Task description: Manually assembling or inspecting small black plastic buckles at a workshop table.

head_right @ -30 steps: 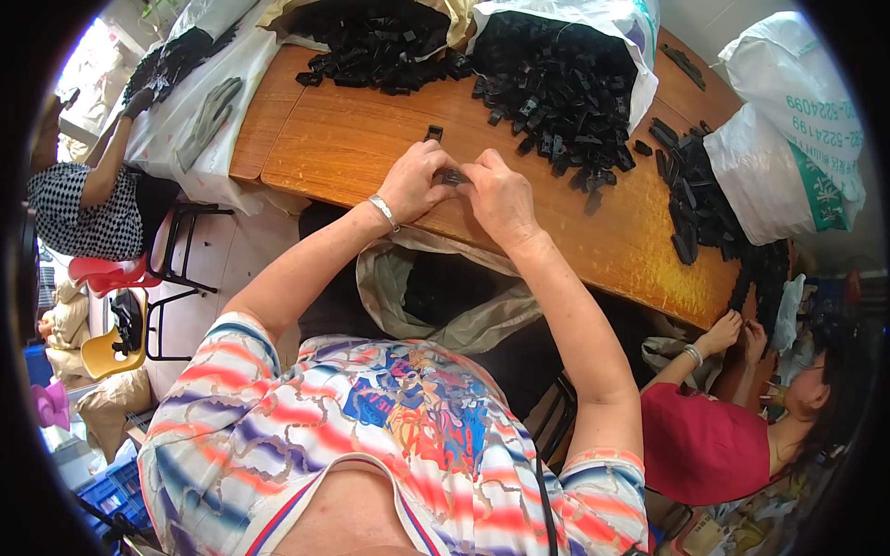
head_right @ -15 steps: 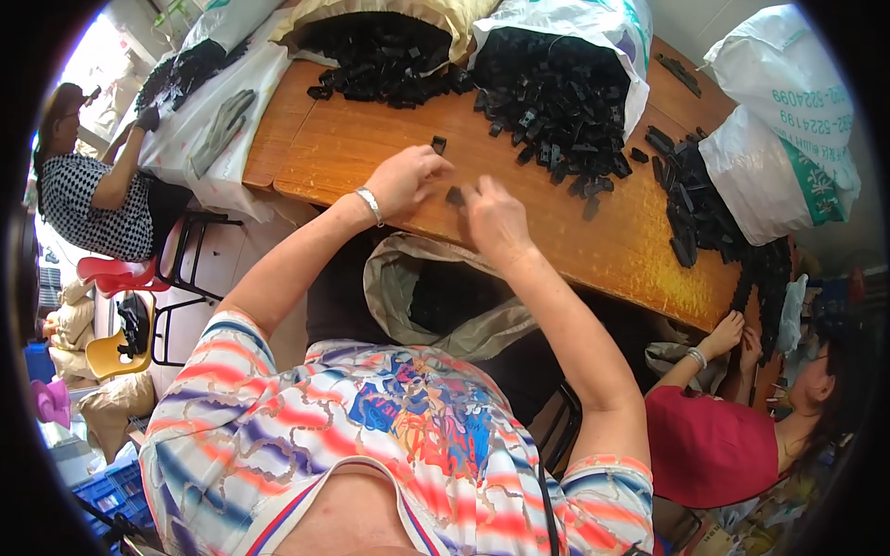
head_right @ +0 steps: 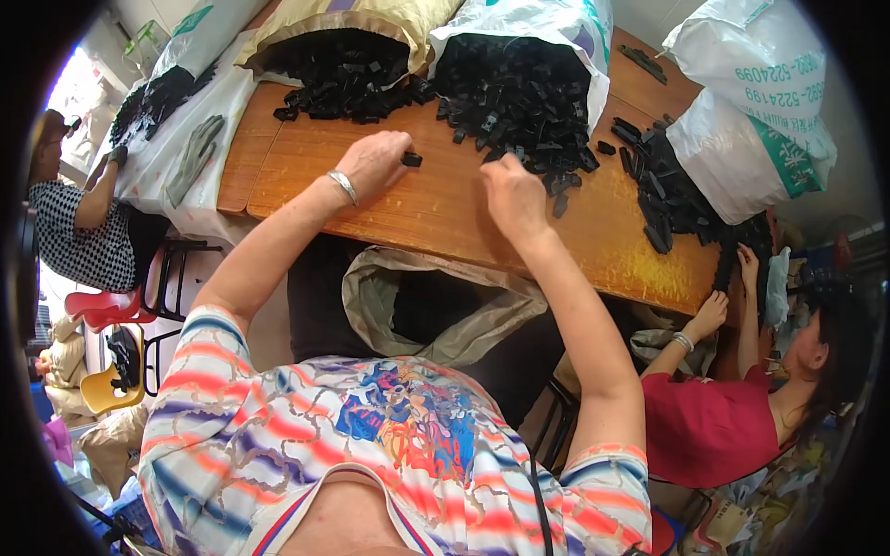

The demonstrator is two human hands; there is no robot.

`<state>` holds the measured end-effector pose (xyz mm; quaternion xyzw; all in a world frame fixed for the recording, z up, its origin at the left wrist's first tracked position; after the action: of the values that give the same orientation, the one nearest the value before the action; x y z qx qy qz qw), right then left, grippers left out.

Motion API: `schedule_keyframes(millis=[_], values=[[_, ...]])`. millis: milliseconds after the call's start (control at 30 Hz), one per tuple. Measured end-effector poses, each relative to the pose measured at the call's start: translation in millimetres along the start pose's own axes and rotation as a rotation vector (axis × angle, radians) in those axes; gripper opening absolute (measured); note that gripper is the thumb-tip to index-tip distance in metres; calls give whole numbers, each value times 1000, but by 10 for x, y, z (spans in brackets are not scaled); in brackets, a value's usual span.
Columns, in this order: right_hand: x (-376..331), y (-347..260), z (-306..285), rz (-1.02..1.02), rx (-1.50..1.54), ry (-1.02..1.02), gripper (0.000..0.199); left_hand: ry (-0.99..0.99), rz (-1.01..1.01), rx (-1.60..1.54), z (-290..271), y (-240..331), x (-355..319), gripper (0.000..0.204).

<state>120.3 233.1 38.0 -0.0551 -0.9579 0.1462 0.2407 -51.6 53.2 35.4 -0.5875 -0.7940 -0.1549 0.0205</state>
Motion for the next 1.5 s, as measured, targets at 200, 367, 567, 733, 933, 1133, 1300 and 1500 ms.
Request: schedule_keyframes(millis=[200,367,567,733,933,1133,1300,1500], values=[[404,120,223,282,-179,-203,26,263,159,-151,132,247,-20,20],[334,125,259,311,-216,-211,25,233,188,-137,329,265,-89,20],[129,79,122,205,60,-243,23,351,49,-344,159,295,-193,43],[248,-374,202,14,237,-154,21,200,-129,-230,253,119,-229,30],[286,-421,354,-54,130,-203,22,246,-96,-255,312,109,-190,26],[180,-579,461,-230,-47,-185,31,263,-99,-236,264,66,-225,22],[94,-484,421,-90,38,-190,29,130,-33,-269,303,73,-197,25],[-703,-964,124,-133,213,-298,30,529,-194,-102,-138,-626,-517,29]])
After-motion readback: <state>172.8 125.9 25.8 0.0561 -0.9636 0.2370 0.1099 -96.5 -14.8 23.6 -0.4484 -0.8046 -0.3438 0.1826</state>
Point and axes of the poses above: each hand's wrist, its own x-axis towards the middle knuckle, its own z-axis out of the palm, y = z × x, the point moved 2 cm from there along x, towards the middle knuckle, and after that the axes turned 4 degrees about -y, right-handed, at the moved point
